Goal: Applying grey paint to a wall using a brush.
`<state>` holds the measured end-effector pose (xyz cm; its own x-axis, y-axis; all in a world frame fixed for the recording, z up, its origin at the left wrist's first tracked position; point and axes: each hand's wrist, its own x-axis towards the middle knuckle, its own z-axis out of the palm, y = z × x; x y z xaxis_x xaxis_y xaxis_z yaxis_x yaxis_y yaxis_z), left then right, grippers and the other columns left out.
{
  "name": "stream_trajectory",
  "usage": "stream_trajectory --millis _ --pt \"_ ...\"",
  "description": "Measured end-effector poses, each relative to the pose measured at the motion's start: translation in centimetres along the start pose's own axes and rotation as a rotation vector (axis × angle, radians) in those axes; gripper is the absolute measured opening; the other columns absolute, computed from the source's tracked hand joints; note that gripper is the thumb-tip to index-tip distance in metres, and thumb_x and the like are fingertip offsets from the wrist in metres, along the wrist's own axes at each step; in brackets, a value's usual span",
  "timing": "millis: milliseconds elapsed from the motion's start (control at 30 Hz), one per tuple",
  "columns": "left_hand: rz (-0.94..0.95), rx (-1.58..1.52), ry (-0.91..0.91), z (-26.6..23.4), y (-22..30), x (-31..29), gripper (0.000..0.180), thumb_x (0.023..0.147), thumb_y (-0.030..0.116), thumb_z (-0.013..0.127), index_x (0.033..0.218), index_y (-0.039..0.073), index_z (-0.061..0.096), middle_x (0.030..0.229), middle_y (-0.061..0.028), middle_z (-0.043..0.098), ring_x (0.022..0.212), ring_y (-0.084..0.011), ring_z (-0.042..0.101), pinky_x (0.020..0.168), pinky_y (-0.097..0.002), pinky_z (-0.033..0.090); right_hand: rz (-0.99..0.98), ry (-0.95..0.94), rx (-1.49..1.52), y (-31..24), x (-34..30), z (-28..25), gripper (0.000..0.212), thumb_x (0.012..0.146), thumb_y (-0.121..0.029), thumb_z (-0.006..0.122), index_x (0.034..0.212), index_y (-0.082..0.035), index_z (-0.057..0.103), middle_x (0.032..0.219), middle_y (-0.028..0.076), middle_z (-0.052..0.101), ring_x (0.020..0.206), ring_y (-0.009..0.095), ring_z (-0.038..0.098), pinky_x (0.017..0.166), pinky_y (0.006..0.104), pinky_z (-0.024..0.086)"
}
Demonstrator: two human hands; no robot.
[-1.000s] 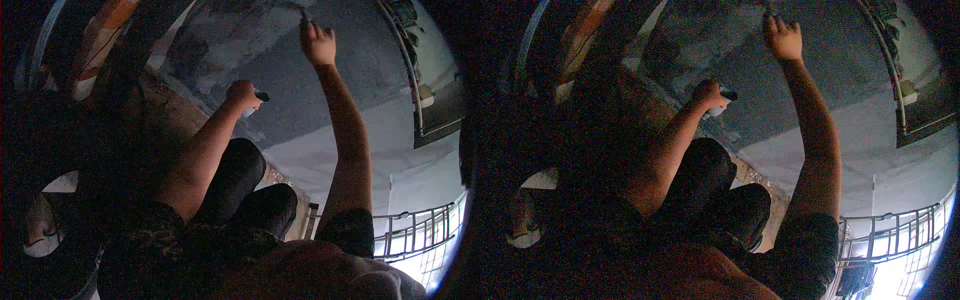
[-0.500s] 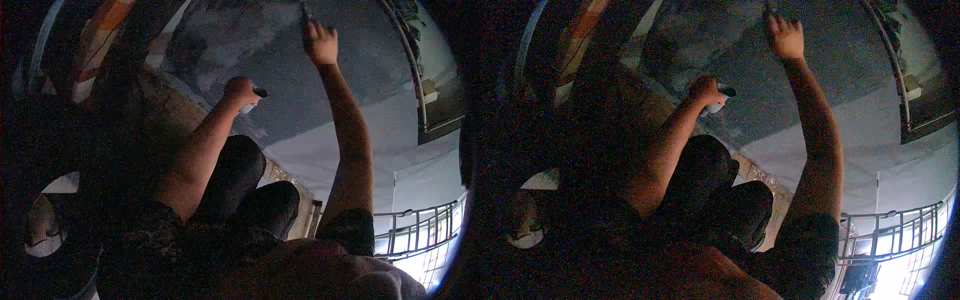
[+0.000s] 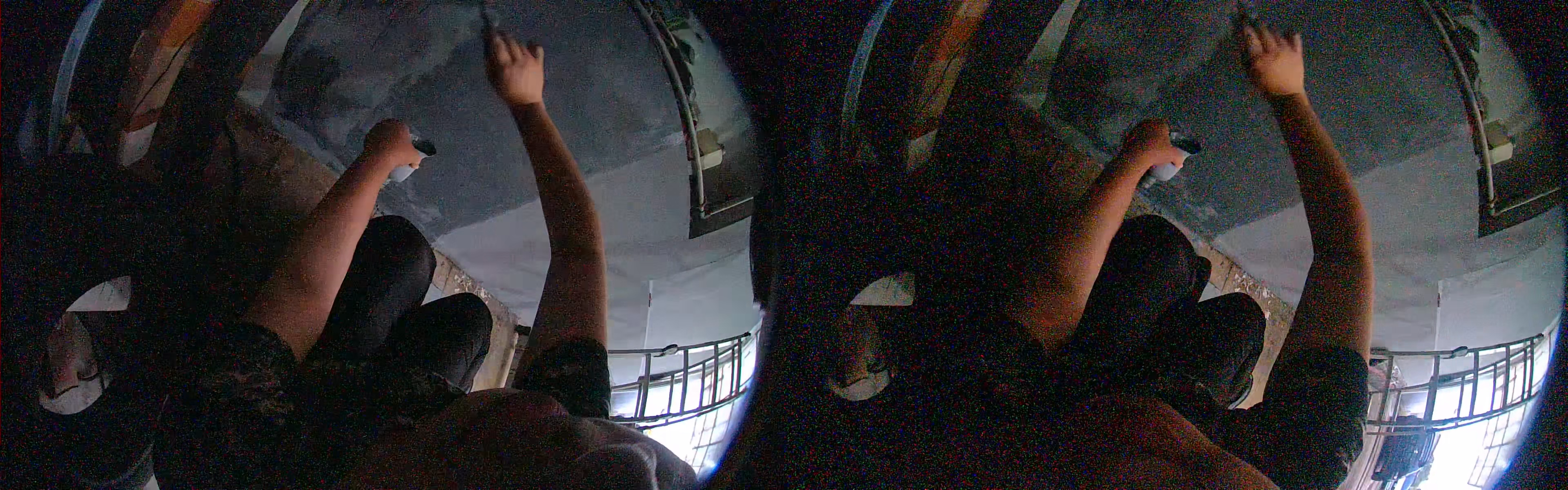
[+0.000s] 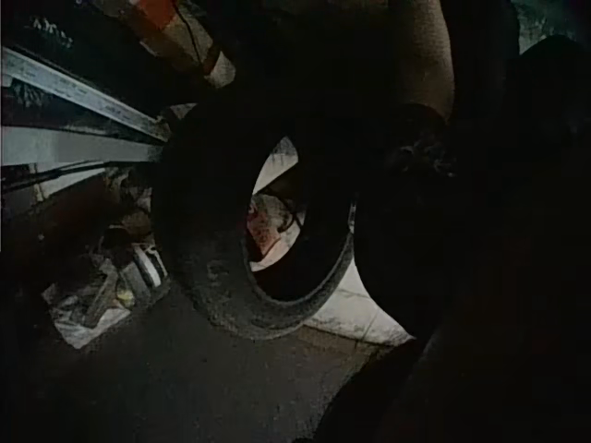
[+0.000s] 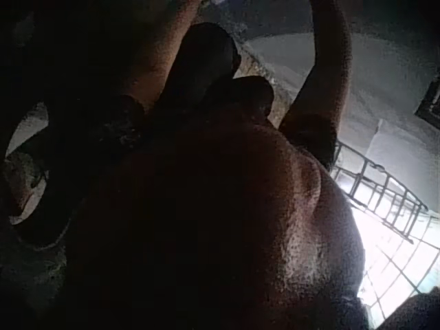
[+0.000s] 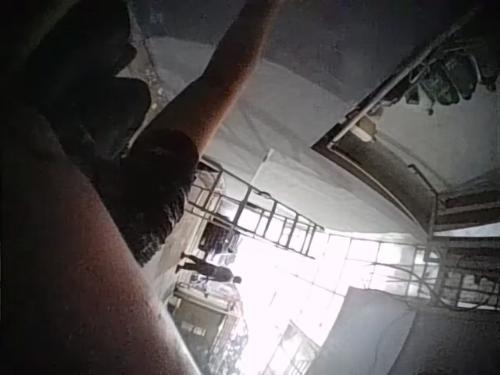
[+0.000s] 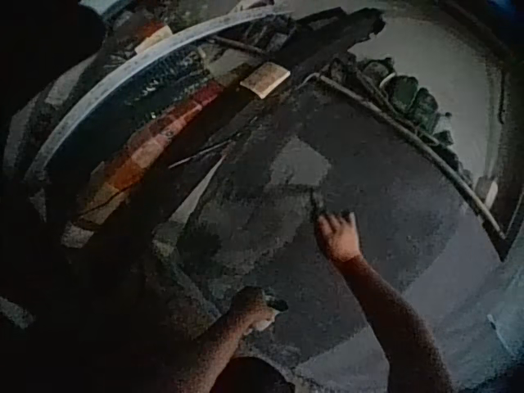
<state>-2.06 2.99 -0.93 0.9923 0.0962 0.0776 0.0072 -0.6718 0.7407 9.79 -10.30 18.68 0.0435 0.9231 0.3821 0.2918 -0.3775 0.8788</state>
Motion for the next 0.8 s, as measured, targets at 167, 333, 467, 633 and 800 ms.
stream_trajectory --millis 167,333,467,633,800 --pt "0.020 -0.040 0.031 0.2 -0.2 0.1 0.058 0.052 0.027 0.083 0.100 -0.002 0.066 0.099 -0.0220 0.066 0.091 -0.0329 0.066 0.076 -0.0411 0.054 0.083 0.073 -0.012 0.5 0.7 0.4 0.035 0.086 -0.023 0.055 0.119 -0.011 0.053 0.114 0.007 0.061 0.100 0.025 0.060 0.091 0.0519 0.038" --pt "-0.012 -0.037 0.053 0.0 0.1 -0.2 0.058 0.049 0.026 0.084 0.096 -0.003 0.067 0.098 -0.0227 0.066 0.090 -0.0339 0.066 0.076 -0.0422 0.054 -0.074 0.009 0.069 -3.6 -1.3 0.9 0.031 0.085 -0.020 0.057 0.113 -0.008 0.055 0.106 0.007 0.065 0.093 0.026 0.063 0.093 0.0518 0.037" --pt "-0.004 -0.045 0.021 0.0 -0.5 -0.4 0.057 0.049 0.026 0.084 0.096 -0.002 0.068 0.097 -0.0224 0.066 0.090 -0.0338 0.067 0.076 -0.0416 0.054 0.101 0.079 0.082 -2.9 -0.5 -0.5 0.030 0.085 -0.021 0.057 0.113 -0.011 0.055 0.107 0.006 0.063 0.092 0.024 0.063 0.092 0.0562 0.034" --pt "0.015 -0.040 0.013 0.1 -0.2 0.1 0.054 0.050 0.025 0.083 0.095 -0.001 0.069 0.094 -0.0221 0.067 0.088 -0.0333 0.067 0.077 -0.0403 0.054 0.036 -0.030 -0.027 -1.1 -1.0 0.5 0.030 0.085 -0.020 0.056 0.114 -0.010 0.055 0.104 0.006 0.062 0.092 0.024 0.061 0.091 0.0563 0.036" --pt "-0.006 -0.041 -0.007 0.0 -0.3 0.1 0.054 0.049 0.025 0.082 0.095 -0.001 0.069 0.094 -0.0225 0.067 0.088 -0.0333 0.067 0.077 -0.0406 0.054 -0.110 -0.025 0.060 -4.0 -2.0 0.5 0.031 0.083 -0.019 0.057 0.113 -0.011 0.055 0.100 0.005 0.063 0.090 0.024 0.061 0.089 0.0525 0.039"
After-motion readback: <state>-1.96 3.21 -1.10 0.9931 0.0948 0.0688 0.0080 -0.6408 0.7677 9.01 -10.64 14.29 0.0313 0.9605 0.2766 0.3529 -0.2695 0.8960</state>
